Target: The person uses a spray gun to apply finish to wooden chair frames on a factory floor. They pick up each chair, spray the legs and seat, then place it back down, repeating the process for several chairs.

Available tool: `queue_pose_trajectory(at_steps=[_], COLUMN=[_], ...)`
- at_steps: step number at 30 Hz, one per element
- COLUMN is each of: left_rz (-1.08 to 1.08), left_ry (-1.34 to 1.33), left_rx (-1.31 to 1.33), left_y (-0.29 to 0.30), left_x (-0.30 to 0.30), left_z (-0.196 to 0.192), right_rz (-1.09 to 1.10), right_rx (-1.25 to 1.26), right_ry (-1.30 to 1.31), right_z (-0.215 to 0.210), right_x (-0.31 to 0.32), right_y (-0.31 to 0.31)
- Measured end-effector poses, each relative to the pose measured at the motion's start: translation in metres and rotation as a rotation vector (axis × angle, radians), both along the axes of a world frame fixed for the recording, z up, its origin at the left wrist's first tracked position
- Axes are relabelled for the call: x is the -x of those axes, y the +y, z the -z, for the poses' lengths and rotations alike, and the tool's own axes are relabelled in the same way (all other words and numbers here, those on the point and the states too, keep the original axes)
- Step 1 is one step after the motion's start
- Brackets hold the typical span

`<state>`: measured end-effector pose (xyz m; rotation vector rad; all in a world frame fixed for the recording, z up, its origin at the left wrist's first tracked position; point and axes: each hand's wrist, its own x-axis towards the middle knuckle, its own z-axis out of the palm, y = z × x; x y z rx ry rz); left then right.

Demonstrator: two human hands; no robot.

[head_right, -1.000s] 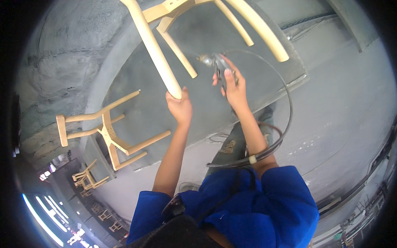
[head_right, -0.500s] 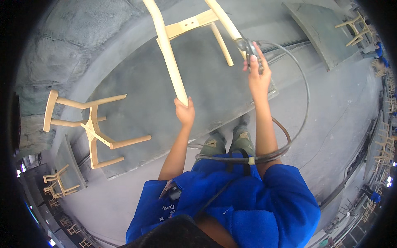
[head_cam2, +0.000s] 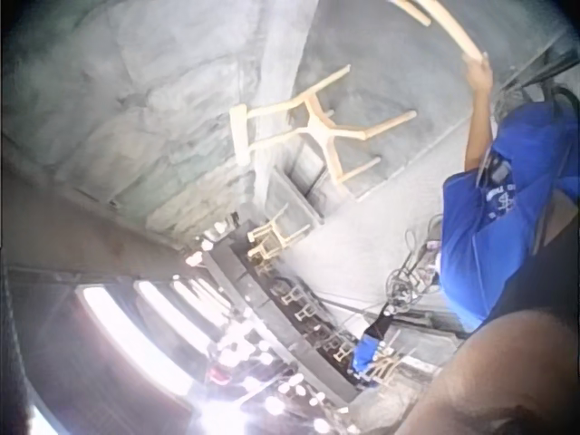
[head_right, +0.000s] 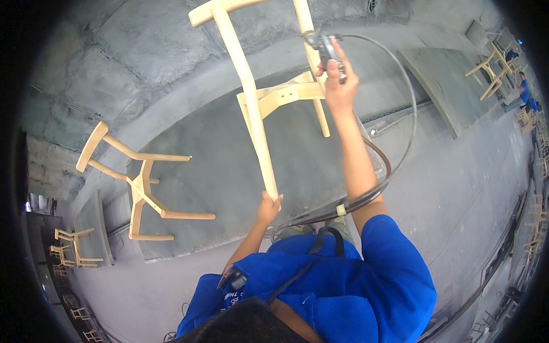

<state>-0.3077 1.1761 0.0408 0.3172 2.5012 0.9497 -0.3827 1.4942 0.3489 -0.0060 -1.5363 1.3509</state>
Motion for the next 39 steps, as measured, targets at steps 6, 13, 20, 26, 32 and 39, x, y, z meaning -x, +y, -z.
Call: queue_pose_trajectory(at_steps=[6,13,20,26,32,39], left_rz=[0.045,0.019,-0.037,-0.033,-0.060,-0.306], left_ry=[-0.058,-0.050,0.013,-0.063,-0.089,-0.384], left_rx=[-0.086,-0.162,-0.151,-0.165,-0.139,0.225], left_y=[-0.013,-0.018,-0.018,-0.019,-0.022,0.023], left_x=[-0.011,-0.024,-0.034,-0.040,-0.051,-0.058], left_z=[0.028,0.038,0.053,0.063,0.080,0.113], right_rz=[0.090,-0.083,-0.304,0.211,0.286,0.090], right_rx=[-0.112,-0.677,-0.208,-0.096,0.082,0.472], right_ry=[0.017,-0.077,-0.116,-0.316,-0.238,-0.354], right_z=[-0.021,-0.101,-0.157,-0.174,-0.120,-0.001], right_x=[-0.035,0.013,0.014,-0.048,-0.127,-0.246], right_y=[-0.010,-0.095,-0.065,0.040,0.128,0.130])
